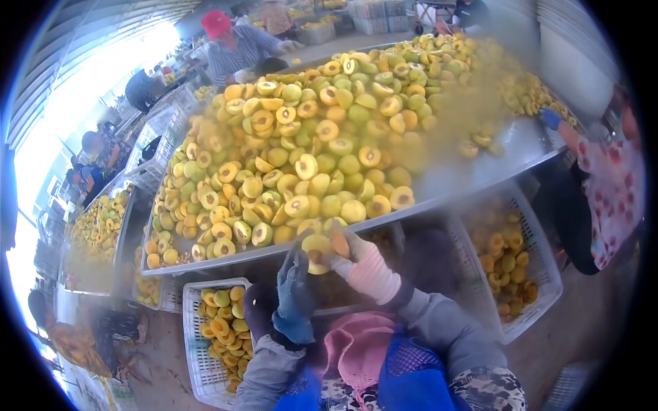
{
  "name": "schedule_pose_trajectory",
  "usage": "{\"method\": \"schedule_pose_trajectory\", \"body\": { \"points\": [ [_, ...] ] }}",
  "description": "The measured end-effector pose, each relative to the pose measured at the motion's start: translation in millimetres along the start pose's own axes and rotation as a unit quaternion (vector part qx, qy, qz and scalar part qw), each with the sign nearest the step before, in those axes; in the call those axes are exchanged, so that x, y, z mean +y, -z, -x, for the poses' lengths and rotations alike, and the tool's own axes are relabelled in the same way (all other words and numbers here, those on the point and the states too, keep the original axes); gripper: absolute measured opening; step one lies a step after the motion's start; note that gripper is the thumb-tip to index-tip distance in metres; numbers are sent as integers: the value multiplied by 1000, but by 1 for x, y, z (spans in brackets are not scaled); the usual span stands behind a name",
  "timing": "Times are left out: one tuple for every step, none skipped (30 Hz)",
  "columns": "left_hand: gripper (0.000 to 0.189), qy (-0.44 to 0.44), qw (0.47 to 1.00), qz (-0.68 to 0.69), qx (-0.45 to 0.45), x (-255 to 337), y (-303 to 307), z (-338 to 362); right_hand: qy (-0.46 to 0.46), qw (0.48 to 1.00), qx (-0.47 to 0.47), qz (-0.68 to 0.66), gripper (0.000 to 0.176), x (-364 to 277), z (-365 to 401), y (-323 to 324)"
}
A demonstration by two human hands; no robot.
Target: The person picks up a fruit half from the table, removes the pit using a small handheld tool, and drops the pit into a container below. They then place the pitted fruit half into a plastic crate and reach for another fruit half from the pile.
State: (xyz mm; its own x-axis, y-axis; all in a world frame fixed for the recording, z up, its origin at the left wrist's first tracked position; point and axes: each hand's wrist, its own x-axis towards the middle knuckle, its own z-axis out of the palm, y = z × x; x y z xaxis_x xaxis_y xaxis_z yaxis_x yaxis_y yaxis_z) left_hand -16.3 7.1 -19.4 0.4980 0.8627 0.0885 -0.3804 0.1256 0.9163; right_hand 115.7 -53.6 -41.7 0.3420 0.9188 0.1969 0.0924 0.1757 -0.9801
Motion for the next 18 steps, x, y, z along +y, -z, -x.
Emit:
{"method": "schedule_pose_trajectory", "body": {
  "points": [
    [37, 9, 999, -39, -21, -1, 10, -1, 9, 1000, -15, 26, 64, 1, -2, 3],
    [37, 18, 996, -78, -41, -1, 16, -2, 18, 998, -30, 51, 64, 1, -6, 7],
    [37, 52, 998, -25, -34, 0, 19, -4, 28, 996, -46, 77, 65, 0, -8, 9],
    [37, 85, 996, 29, -25, 1, 20, -6, 81, 983, -37, 164, 66, -1, -7, 7],
    [38, 103, 993, 64, -3, -2, 22, -7, 75, 978, -34, 190, 65, 0, -5, 6],
    [38, 119, 988, 99, 20, -5, 25, -8, 70, 973, -29, 216, 65, 0, -3, 5],
    [38, 119, 985, 115, 54, -16, 29, -11, 67, 967, -24, 243, 64, -2, -2, 4],
    [38, 120, 980, 130, 89, -23, 31, -13, 11, 971, -27, 239, 62, -18, 2, 5],
    [38, 104, 981, 140, 86, -24, 32, -14, -4, 976, -31, 215, 62, -16, 6, 6],
    [38, 88, 981, 150, 83, -25, 32, -14, -19, 981, -35, 190, 62, -11, 16, 6],
    [38, 73, 981, 160, 79, -24, 32, -15, -35, 985, -37, 166, 62, -9, 23, 5],
    [35, 85, 974, 198, 75, -22, 31, -15, -15, 977, -48, 209, 66, -10, 27, 4],
    [34, 95, 964, 236, 71, -17, 28, -15, -31, 966, -60, 249, 66, -11, 28, 3],
    [33, 105, 954, 274, 67, -13, 26, -14, -47, 954, -73, 288, 67, -12, 28, 1],
    [32, 23, 990, 126, 52, -12, 22, -11, -61, 939, -85, 326, 68, -12, 29, 0],
    [34, -61, 997, -26, 36, -12, 16, -8, -23, 943, -70, 326, 67, -4, 29, -1],
    [36, -106, 985, -134, 21, -11, 16, -6, -27, 942, -71, 326, 66, -4, 27, -2],
    [39, -154, 959, -237, 17, -9, 16, -5, -32, 942, -73, 325, 65, -6, 25, -3]
  ]
}}
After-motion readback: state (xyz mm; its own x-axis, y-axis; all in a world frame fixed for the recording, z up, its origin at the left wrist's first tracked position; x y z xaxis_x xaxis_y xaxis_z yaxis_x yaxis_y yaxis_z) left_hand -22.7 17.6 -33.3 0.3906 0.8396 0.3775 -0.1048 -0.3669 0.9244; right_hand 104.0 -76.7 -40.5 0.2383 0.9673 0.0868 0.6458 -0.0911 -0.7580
